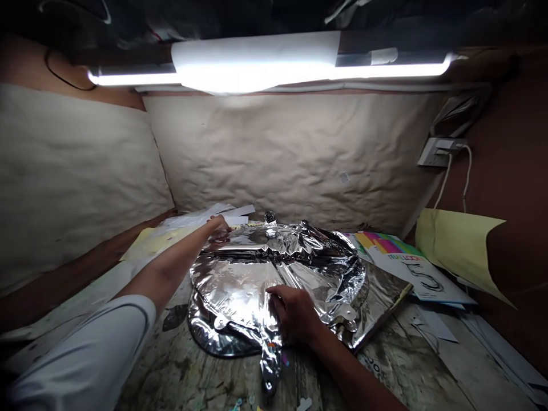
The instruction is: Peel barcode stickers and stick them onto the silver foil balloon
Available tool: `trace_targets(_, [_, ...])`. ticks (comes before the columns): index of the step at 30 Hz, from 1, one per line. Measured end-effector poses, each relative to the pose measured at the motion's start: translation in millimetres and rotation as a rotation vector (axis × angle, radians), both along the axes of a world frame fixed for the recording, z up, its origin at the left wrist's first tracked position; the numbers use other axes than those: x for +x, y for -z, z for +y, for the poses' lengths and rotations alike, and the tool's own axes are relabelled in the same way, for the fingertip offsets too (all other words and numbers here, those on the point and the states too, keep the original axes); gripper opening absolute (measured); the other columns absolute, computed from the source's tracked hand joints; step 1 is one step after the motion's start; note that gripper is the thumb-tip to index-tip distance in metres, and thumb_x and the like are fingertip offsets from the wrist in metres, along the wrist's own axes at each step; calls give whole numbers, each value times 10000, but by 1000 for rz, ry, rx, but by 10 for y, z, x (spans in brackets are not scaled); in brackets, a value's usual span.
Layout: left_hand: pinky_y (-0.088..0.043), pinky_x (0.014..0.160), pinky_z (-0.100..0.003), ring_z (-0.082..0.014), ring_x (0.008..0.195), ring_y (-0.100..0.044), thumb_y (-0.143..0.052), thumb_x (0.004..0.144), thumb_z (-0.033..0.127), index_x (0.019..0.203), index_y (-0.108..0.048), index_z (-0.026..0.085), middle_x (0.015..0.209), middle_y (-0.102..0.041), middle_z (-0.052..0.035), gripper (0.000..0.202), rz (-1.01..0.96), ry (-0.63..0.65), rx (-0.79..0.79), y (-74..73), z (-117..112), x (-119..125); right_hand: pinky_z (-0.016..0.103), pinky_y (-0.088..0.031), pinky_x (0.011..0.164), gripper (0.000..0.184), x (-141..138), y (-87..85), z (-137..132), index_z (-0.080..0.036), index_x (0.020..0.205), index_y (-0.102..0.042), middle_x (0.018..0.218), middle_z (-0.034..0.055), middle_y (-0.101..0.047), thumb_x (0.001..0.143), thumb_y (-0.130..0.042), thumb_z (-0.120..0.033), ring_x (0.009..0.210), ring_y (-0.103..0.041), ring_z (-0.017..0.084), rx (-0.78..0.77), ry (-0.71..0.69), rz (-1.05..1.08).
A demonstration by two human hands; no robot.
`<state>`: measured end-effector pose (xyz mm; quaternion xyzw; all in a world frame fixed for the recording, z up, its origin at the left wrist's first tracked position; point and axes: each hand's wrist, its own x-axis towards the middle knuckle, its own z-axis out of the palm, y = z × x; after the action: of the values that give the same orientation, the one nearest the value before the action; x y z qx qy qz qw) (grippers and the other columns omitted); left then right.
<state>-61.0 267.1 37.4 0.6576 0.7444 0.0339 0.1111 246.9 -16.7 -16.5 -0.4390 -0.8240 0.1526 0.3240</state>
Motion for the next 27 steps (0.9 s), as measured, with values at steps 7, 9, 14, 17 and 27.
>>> trace_targets(7, [-520,864,-437,-235,1038,-594,-581,927,334,1220,-557,159,1225,-568,-100,341,62,44,-45,-90,-48,-140,324,-503,816,269,-1,2,-8,-214,1082,-690,1040,49,-733,877,-518,-187,946,-687,222,-9,-6,-2])
trace_targets(9, [-518,869,-440,-237,1044,-591,-583,927,334,1225,-553,161,1233,-564,-102,346,58,103,-55,-116,-47,-160,324,-501,817,269,3,15,-8,-213,1083,-690,1046,50,-731,874,-523,-181,955,-683,224,-12,-10,1])
trace_targets(14, [-525,856,-431,-232,1025,-599,-580,928,332,1218,-557,156,1216,-573,-98,340,24,203,-154,-175,-9,-134,326,-497,828,265,5,23,-4,-214,1080,-690,1048,60,-726,876,-522,-187,959,-675,230,-21,-5,13])
trace_targets(17, [-531,844,-418,-228,1006,-606,-577,930,334,1197,-571,155,1192,-585,-90,321,3,204,-212,-215,18,-89,319,-496,823,259,1,10,-8,-211,1071,-692,1032,52,-729,874,-527,-183,945,-676,219,-31,-2,17])
trace_targets(27, [-509,873,-439,-235,1033,-597,-587,923,339,1170,-584,145,1189,-589,-92,314,-175,86,228,-1081,-262,-451,311,-481,802,250,13,31,15,-210,1059,-695,1010,50,-730,870,-533,-187,922,-673,212,-60,0,31])
